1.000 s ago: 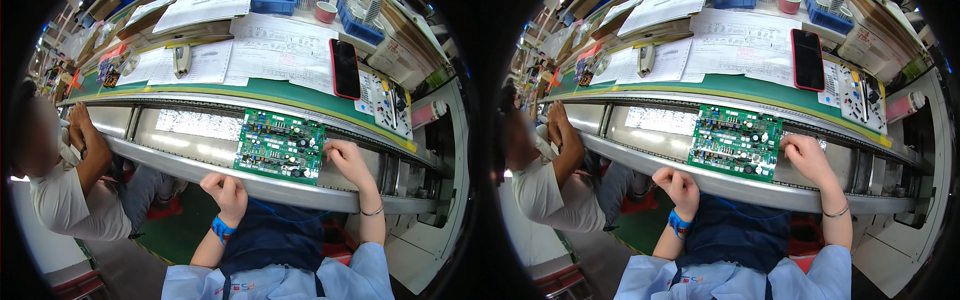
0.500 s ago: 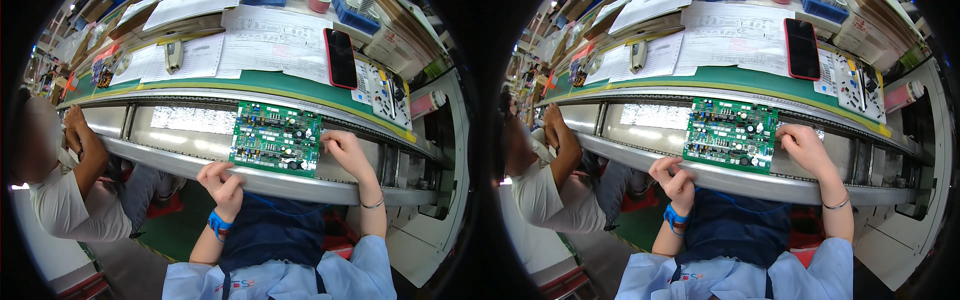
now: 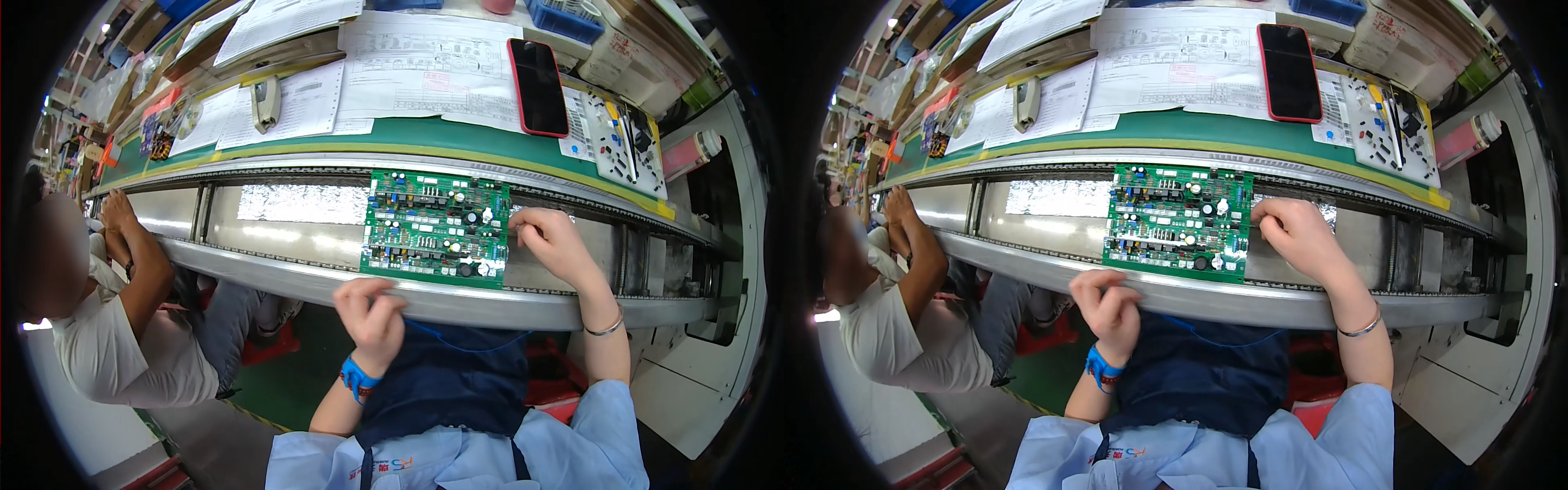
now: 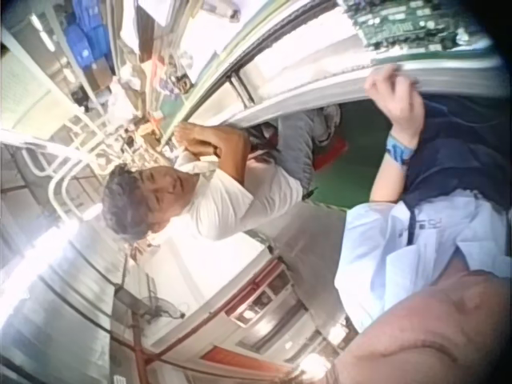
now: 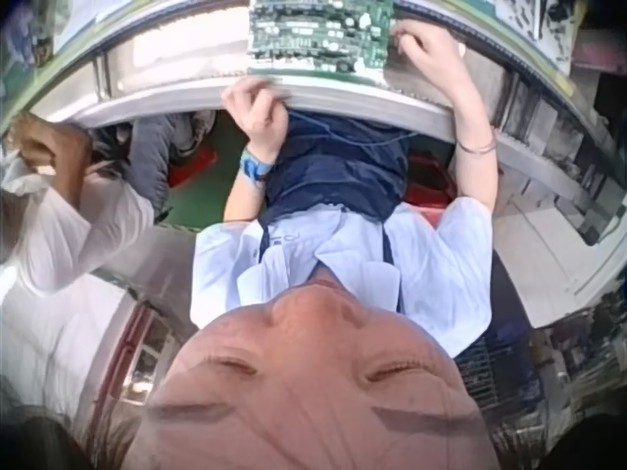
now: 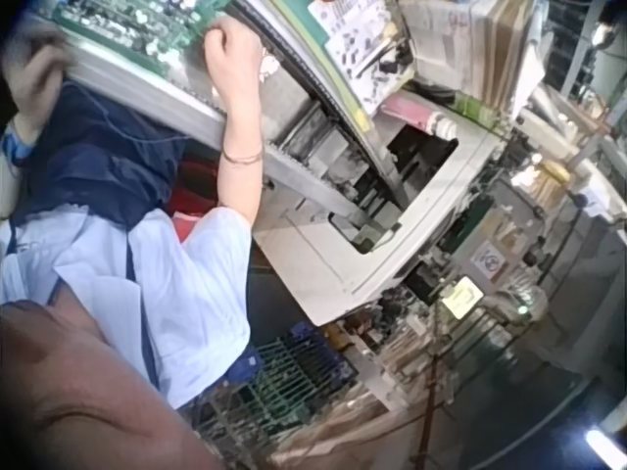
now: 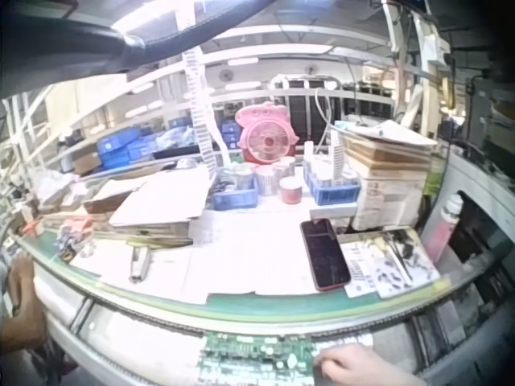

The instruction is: The person handles a green circuit board on a workbench, using both hands to touch and adjust various components. The person repeatedly points to and touches specific areas on the board, seemingly inspecting or verifying the placement of parts. The task involves careful manual manipulation of the electronic board without the use of visible tools.

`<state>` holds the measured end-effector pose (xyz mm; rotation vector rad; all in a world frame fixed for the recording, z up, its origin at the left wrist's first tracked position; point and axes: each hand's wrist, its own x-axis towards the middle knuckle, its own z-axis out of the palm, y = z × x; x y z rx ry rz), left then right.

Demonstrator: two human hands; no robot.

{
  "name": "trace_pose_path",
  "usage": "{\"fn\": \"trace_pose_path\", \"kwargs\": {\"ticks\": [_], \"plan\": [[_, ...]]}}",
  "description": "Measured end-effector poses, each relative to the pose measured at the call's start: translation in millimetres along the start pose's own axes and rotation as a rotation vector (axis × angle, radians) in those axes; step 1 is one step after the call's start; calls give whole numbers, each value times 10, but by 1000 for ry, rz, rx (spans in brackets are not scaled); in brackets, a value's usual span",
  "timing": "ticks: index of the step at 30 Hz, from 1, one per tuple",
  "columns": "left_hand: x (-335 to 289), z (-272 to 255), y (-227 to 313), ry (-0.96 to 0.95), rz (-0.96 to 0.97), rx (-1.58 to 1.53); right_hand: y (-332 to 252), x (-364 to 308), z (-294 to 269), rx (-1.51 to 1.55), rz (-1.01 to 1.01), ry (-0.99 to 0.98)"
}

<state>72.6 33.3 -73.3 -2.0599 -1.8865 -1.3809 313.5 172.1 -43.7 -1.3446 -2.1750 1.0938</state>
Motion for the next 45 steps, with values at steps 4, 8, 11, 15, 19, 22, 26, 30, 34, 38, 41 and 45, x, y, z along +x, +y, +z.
{"fn": "trace_pose_path", "kwargs": {"ticks": [4, 8, 11, 15, 19, 22, 26, 30, 34, 38, 41, 45], "plan": [[3, 156, 282, -129, 113, -133, -66, -1, 18, -2, 18, -1], [47, 211, 355, -114, 109, -92, -4, -26, 11, -17, -15, -27], [123, 191, 233, -83, 81, 15, 0, -13, 10, -24, -49, -2], [138, 176, 218, -114, 57, 88, -22, -3, 22, -27, -52, 6], [112, 235, 230, -99, 48, 90, -32, -31, 22, -34, -17, -8], [82, 258, 215, -58, 66, 99, -16, -8, 10, -46, -62, 25], [36, 276, 186, -7, 95, 104, -39, -23, 16, -42, -46, 6], [35, 267, 183, -21, 88, 115, -40, -32, 26, -35, -43, 16], [61, 286, 209, -57, 71, 156, -31, -22, 10, -56, -24, 13], [79, 274, 219, -87, 67, 195, -32, -14, 29, -25, -13, 19], [90, 273, 221, -100, 66, 202, -52, -8, 14, -25, 0, -1], [93, 272, 232, -113, 63, 210, -33, -5, 17, -20, 8, -1]]}}
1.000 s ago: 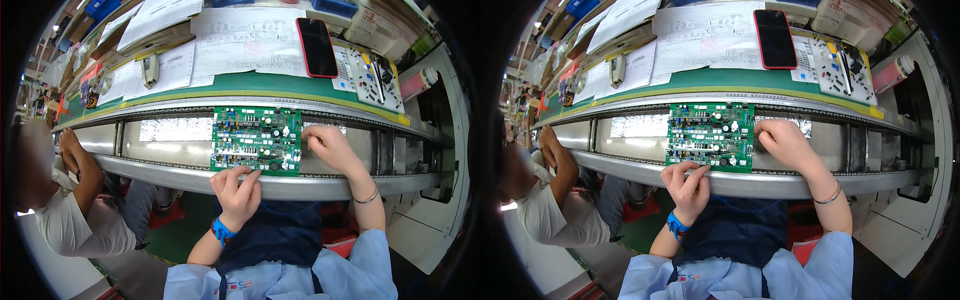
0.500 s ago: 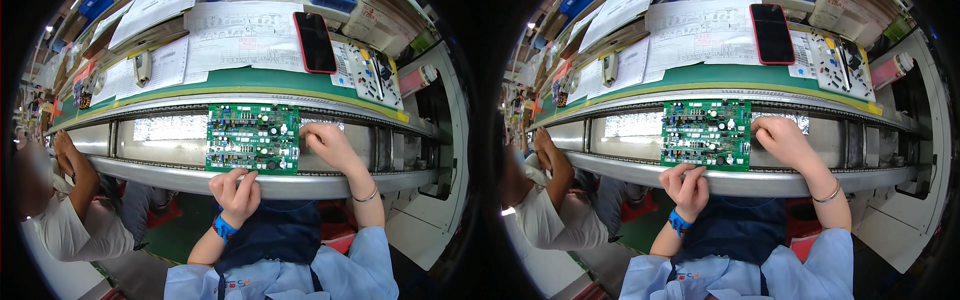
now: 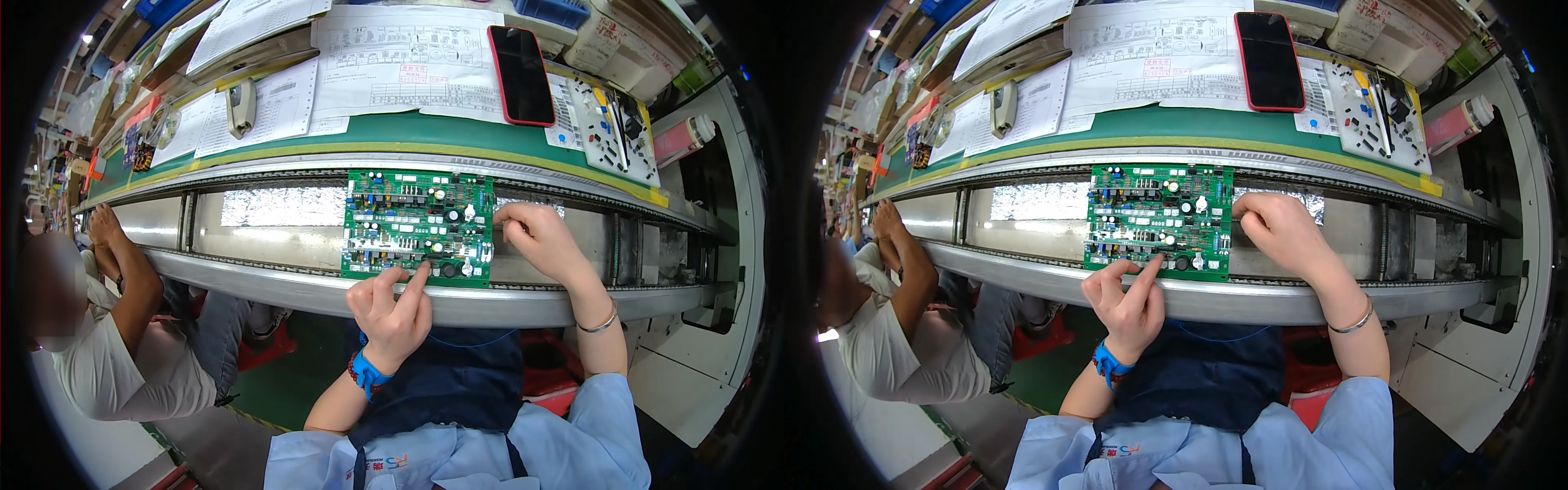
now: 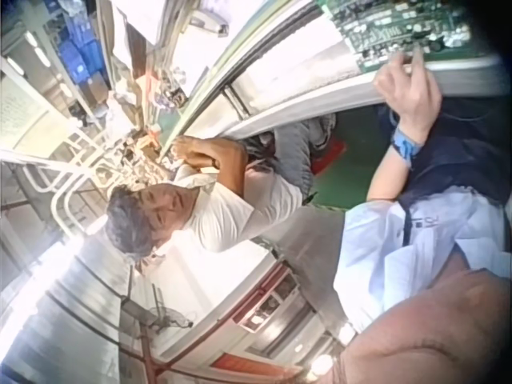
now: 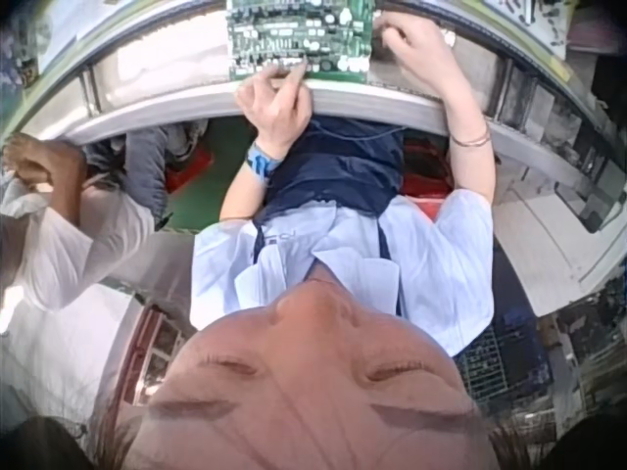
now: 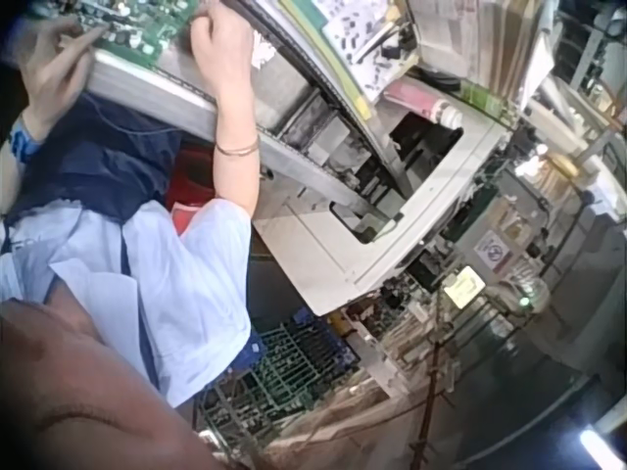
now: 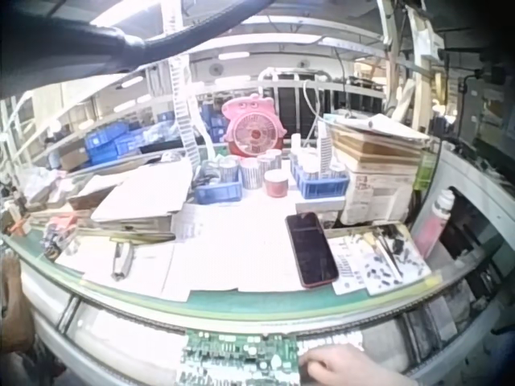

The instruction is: The person handles a green circuit board on a workbench, using both hands to touch and adjust various components. The person repeatedly points to and touches specific areas on the board, seemingly inspecting or verifying the placement of parts. The task involves careful manual manipulation of the electronic board without the use of visible tools.

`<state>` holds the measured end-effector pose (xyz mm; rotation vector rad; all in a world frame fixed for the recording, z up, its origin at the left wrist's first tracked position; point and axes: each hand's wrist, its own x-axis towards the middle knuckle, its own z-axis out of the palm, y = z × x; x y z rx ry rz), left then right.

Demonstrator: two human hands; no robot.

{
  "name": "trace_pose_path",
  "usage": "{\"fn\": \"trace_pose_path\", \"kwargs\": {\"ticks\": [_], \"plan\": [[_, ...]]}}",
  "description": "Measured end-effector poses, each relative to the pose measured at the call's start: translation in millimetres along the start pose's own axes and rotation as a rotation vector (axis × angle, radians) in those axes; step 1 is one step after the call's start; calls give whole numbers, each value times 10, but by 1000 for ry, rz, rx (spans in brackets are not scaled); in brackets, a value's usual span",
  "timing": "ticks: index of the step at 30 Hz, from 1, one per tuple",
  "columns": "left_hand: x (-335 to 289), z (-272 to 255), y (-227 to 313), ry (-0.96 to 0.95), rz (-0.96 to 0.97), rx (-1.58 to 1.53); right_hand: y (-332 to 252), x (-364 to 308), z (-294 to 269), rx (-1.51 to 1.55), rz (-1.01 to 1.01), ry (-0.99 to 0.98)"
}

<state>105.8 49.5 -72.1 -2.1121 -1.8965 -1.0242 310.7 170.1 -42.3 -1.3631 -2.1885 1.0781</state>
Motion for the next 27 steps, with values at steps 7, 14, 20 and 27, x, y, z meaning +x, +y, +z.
{"fn": "trace_pose_path", "kwargs": {"ticks": [7, 14, 20, 27], "plan": [[-29, -11, -29, 16, 60, -2, 20, -9, 4, -6, -43, -6], [15, -27, -1, -28, 66, 34, 45, -3, 14, -9, -48, 6], [0, -5, -13, -19, 74, 41, 39, -6, 13, -10, -46, 16], [40, -17, 40, -103, 45, 75, 34, -1, 11, -14, -55, 18]]}}
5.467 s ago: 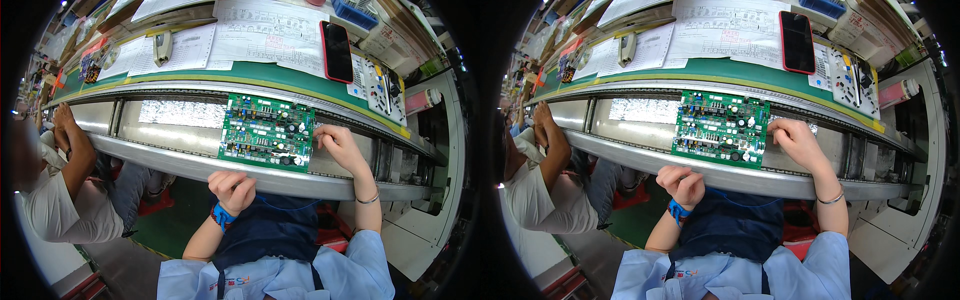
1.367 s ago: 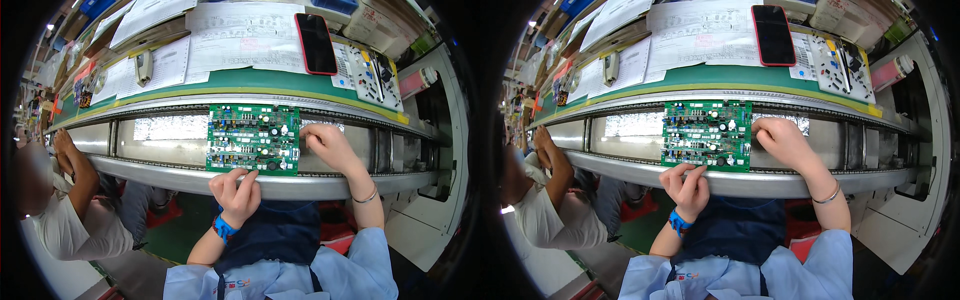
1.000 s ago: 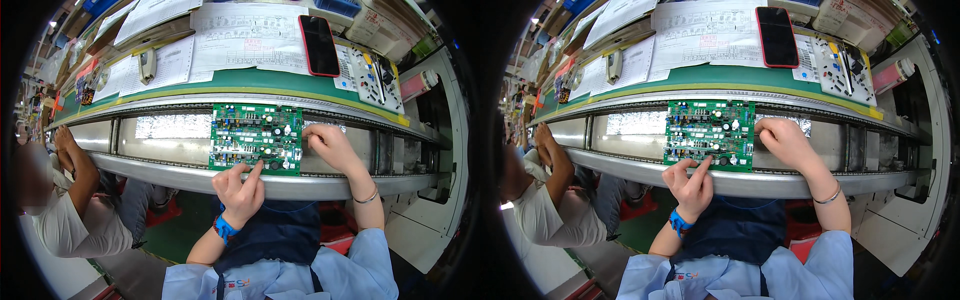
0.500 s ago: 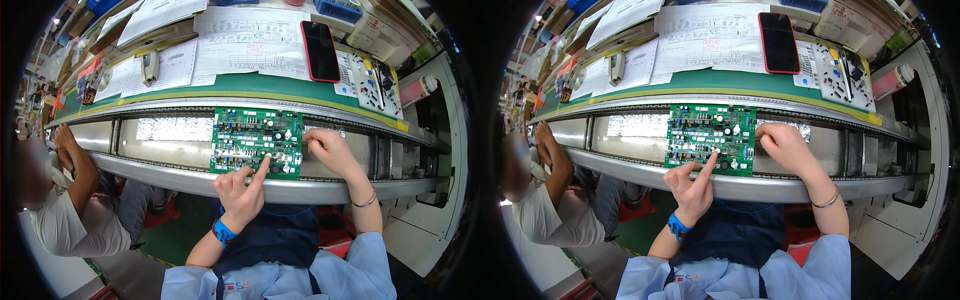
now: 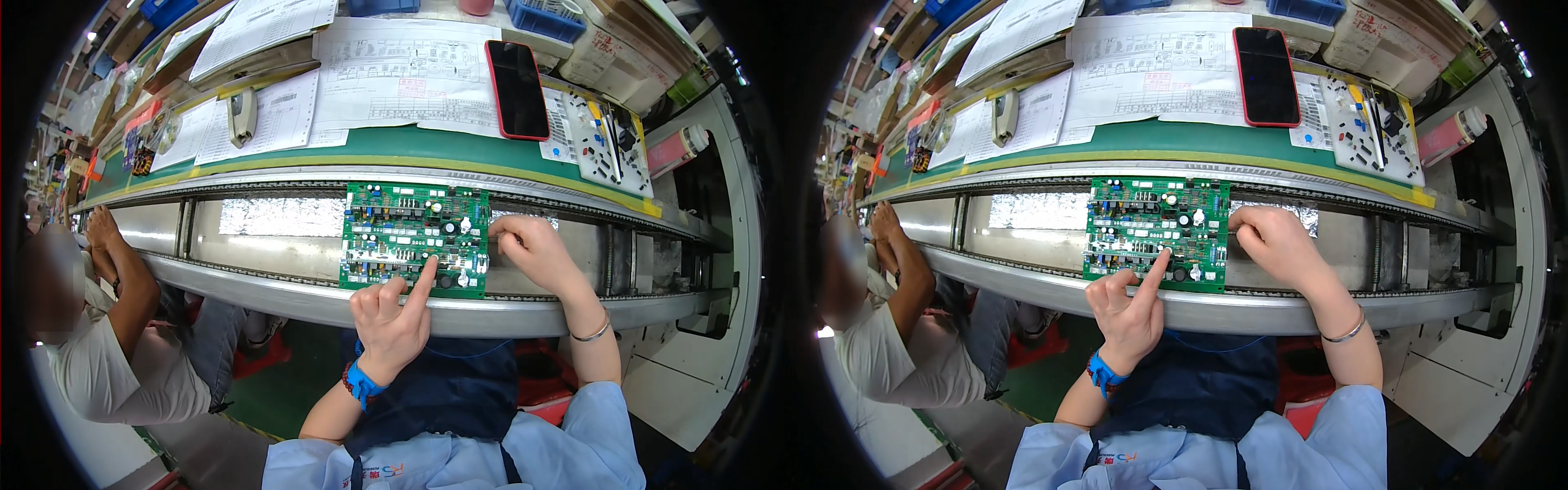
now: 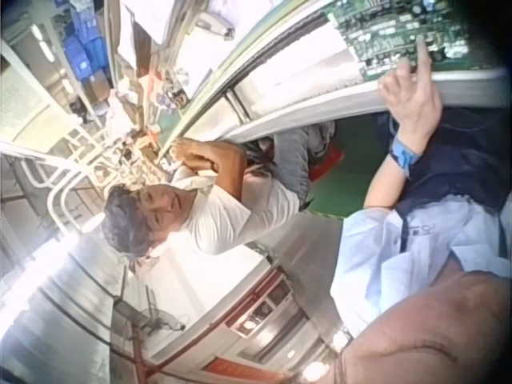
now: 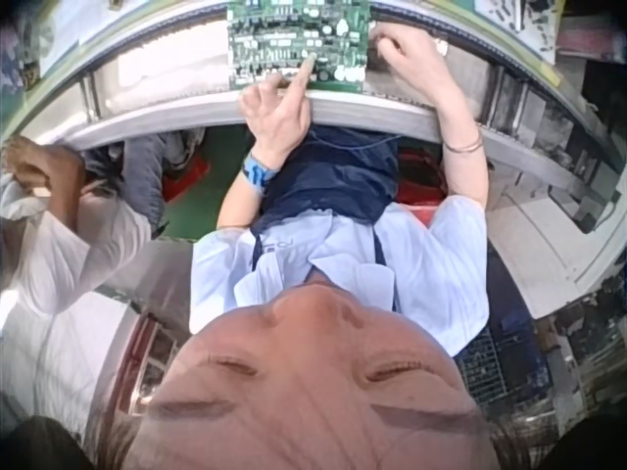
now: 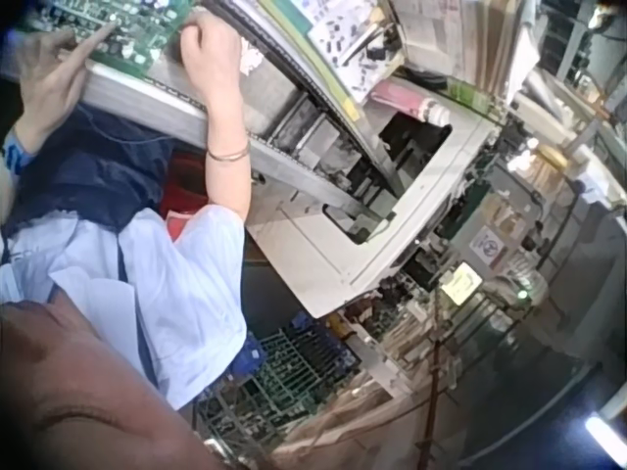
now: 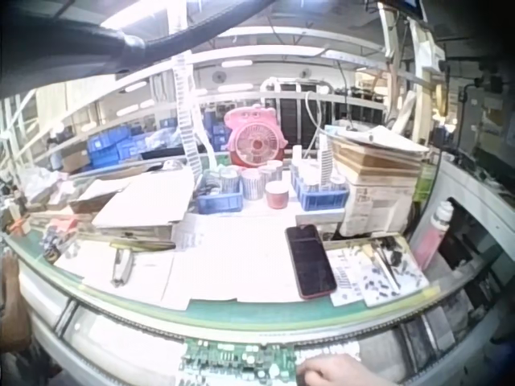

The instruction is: The person handles a green circuit board on a workbench, using both hands to touch and adjust various components. The person repeatedly points to and touches specific areas on the board, seemingly inspecting or verifying the placement of parts. The task involves careful manual manipulation of the electronic board without the use of visible tools.

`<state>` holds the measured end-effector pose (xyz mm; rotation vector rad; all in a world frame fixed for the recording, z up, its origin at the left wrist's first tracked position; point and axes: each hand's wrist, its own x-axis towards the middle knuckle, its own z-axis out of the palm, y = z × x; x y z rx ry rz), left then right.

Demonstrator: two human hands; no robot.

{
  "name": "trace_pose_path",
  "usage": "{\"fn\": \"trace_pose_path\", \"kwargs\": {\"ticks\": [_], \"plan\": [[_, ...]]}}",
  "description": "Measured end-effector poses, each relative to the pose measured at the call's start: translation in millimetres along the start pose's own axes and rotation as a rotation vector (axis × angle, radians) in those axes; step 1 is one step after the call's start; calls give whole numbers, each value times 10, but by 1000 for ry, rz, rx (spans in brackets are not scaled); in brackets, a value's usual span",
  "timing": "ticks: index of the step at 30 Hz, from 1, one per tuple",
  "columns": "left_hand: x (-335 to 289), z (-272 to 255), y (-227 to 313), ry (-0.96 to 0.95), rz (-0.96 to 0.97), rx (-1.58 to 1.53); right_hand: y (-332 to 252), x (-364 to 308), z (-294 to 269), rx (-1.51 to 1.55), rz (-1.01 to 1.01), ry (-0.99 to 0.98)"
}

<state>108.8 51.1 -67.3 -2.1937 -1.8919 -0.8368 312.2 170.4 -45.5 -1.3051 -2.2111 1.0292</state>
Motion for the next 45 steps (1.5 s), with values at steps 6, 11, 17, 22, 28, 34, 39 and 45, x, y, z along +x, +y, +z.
{"fn": "trace_pose_path", "kwargs": {"ticks": [6, 11, 17, 22, 28, 34, 39, 45], "plan": [[-30, 33, -23, 67, 13, -28, -21, 4, -12, -12, 45, -14], [-153, 73, -91, 275, 96, -66, -26, 0, -33, -8, 43, -23], [-183, 90, -113, 307, 120, -74, -27, -10, -26, 0, 12, -28], [-191, 98, -102, 307, 109, -75, -30, -18, -9, 102, 12, -66], [-195, 106, -97, 307, 104, -81, -16, -5, 3, 146, 41, -123], [-198, 107, -94, 314, 98, -90, 11, 1, 21, 212, 91, -162], [-207, 101, -105, 312, 97, -103, -34, 3, 24, 155, 108, -163], [-187, 96, -93, 327, 97, -107, -30, -3, -33, 216, 136, -217]]}}
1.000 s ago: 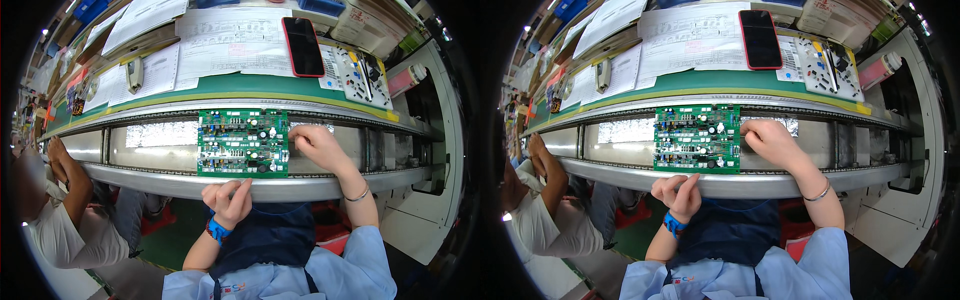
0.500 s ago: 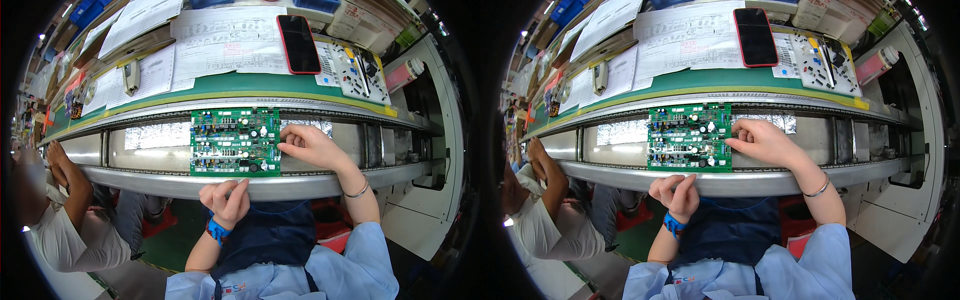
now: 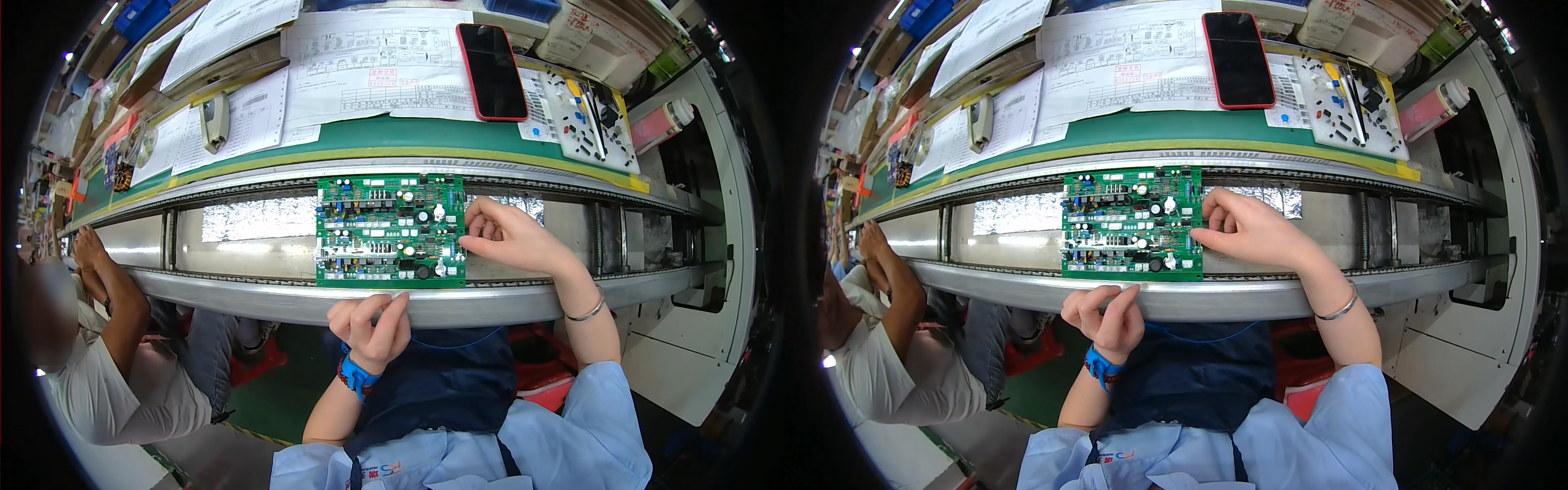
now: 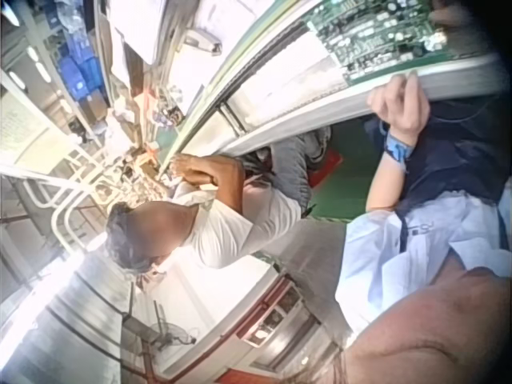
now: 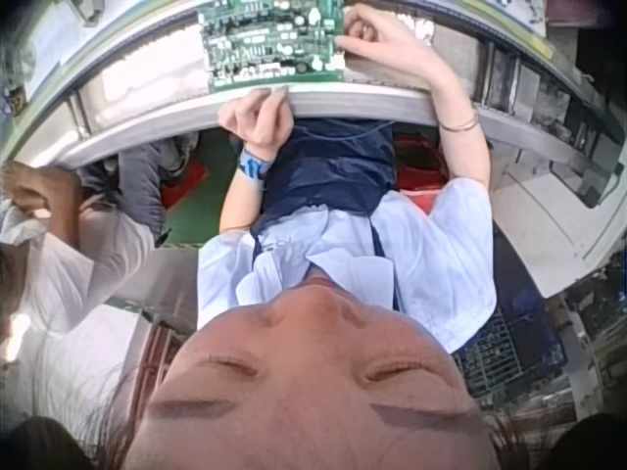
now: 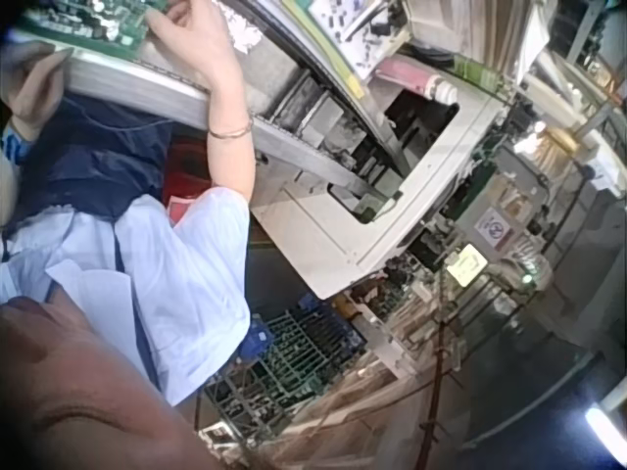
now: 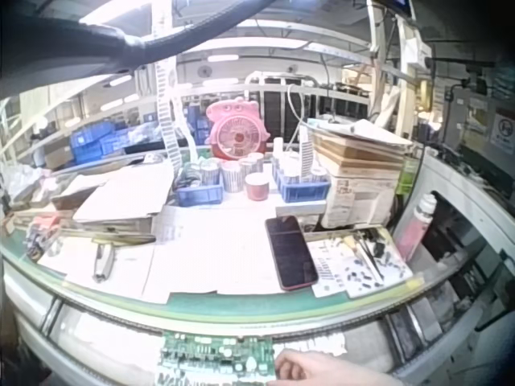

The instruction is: The person handles a green circuit board on a workbench, using both hands to touch and adjust various components. The person repeatedly points to and touches specific areas on the board, seemingly inspecting or verifying the placement of parts. The task involves careful manual manipulation of the electronic board without the use of visible tools.

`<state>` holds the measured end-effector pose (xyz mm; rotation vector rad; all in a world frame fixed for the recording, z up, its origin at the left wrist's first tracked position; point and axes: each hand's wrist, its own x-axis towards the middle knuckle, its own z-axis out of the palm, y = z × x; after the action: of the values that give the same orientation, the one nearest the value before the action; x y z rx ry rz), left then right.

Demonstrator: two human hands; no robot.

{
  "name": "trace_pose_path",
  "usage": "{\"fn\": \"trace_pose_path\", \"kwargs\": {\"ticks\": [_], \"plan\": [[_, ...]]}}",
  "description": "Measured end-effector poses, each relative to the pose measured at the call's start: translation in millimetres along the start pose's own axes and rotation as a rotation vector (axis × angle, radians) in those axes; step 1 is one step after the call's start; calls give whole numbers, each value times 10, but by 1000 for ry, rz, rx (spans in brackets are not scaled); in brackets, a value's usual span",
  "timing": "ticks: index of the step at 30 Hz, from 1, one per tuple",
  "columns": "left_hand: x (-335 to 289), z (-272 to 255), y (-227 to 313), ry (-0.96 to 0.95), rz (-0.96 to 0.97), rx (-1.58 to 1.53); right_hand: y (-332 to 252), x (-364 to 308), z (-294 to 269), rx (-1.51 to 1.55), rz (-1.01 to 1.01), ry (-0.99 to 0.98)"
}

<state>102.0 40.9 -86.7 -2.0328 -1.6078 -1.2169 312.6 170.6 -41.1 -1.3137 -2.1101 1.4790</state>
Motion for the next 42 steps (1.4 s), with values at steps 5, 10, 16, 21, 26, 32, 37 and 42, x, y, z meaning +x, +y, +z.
{"fn": "trace_pose_path", "kwargs": {"ticks": [5, 10, 16, 21, 26, 32, 37, 42], "plan": [[-12, 6, -6, 0, -8, 0, 52, -11, -25, 30, -35, -48], [-7, -12, -4, -12, -11, -13, 50, -7, -22, 22, -48, -62], [11, 2, -18, -13, -2, -14, 112, 50, -26, 85, -42, -61], [-27, -22, -21, -14, -19, -21, 21, 16, 2, 33, 6, -62], [15, -35, -7, -48, -61, -83, 14, 6, -16, -7, 3, -36], [400, -232, 121, -205, -108, -90, 64, 16, -7, -1, 7, -32], [511, -90, 115, -378, -20, -18, 85, 13, 16, 4, -32, -12], [513, -25, 140, -430, -7, 18, 42, -3, 14, -9, -42, -5]]}}
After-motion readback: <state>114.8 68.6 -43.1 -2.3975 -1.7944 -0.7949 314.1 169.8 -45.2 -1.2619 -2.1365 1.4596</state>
